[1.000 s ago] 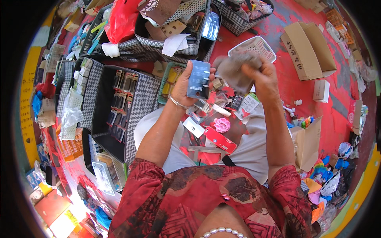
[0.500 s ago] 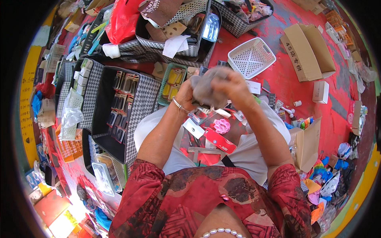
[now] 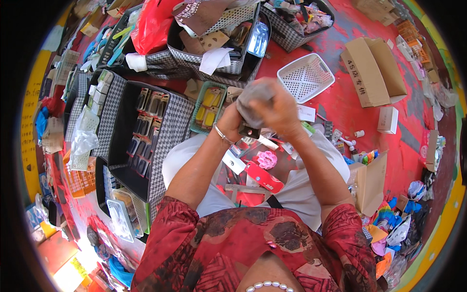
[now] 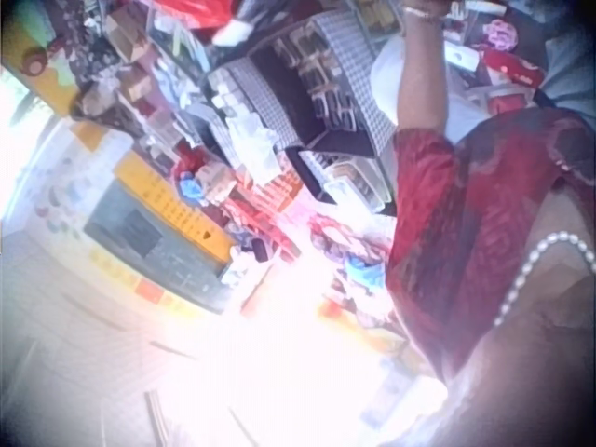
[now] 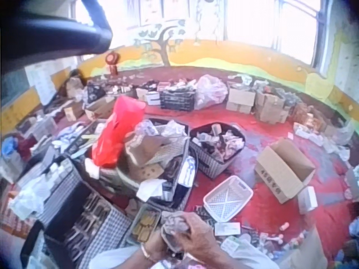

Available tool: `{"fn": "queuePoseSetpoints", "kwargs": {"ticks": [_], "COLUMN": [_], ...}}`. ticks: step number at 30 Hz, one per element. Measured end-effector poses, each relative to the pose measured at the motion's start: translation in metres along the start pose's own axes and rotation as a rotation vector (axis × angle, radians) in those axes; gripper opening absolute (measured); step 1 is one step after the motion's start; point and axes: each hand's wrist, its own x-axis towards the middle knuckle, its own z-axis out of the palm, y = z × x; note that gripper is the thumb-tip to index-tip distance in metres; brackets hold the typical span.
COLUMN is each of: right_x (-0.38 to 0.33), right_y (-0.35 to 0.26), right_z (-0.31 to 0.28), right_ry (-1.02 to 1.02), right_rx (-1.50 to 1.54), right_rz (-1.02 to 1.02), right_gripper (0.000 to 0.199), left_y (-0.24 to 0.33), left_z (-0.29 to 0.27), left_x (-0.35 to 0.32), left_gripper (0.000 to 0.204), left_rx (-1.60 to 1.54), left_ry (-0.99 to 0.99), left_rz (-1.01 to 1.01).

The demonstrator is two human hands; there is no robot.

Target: The person sits on the floor and wipes the surfaces of several small packaged items with a gray cloth. They handle a blue box, a yellow package, and multiple blister-packed items, wiping each one and placing them into a white basket.

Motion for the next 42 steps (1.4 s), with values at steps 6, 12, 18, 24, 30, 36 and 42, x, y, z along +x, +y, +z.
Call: {"fn": "queuePoseSetpoints", "kwargs": {"ticks": [6, 12, 18, 24, 30, 36, 42], "right_x": [0.017, 0.028, 0.005, -0.031, -0.014, -0.013, -0.016], "right_y": [0.025, 0.037, 0.002, -0.010, -0.013, -0.022, -0.001], "right_z": [-0.011, -0.037, 0.021, 0.020, -0.041, -0.010, -0.028], "right_ry": [0.232, 0.470, -0.005, -0.423, -0.402, -0.107, -0.144], "right_rx": [-0.310, -0.192, -0.140, 0.116, 0.067, -0.220, -0.208], "right_rz": [0.017, 0.108, -0.133, -0.205, 0.145, -0.377, -0.187], "right_gripper": [0.026, 0.025, 0.028, 0.032, 0.028, 0.027, 0.027], "left_y": [-0.002, -0.002, -0.006, 0.007, 0.024, 0.009, 0.017], "left_z": [0.001, -0.004, -0.014, -0.032, -0.036, -0.020, -0.012], "left_x": [-0.006, 0.001, 0.005, 0.010, 0.008, 0.012, 0.007], "left_gripper": [0.048, 0.058, 0.041, 0.057, 0.058, 0.058, 0.052], "left_rx": [0.086, -0.193, -0.136, -0.197, -0.297, -0.186, -0.098], "left_ry": [-0.160, -0.248, 0.015, -0.120, -0.217, 0.078, -0.056], "left_rz": [-0.203, -0.131, -0.007, -0.002, 0.099, 0.113, 0.190]}}
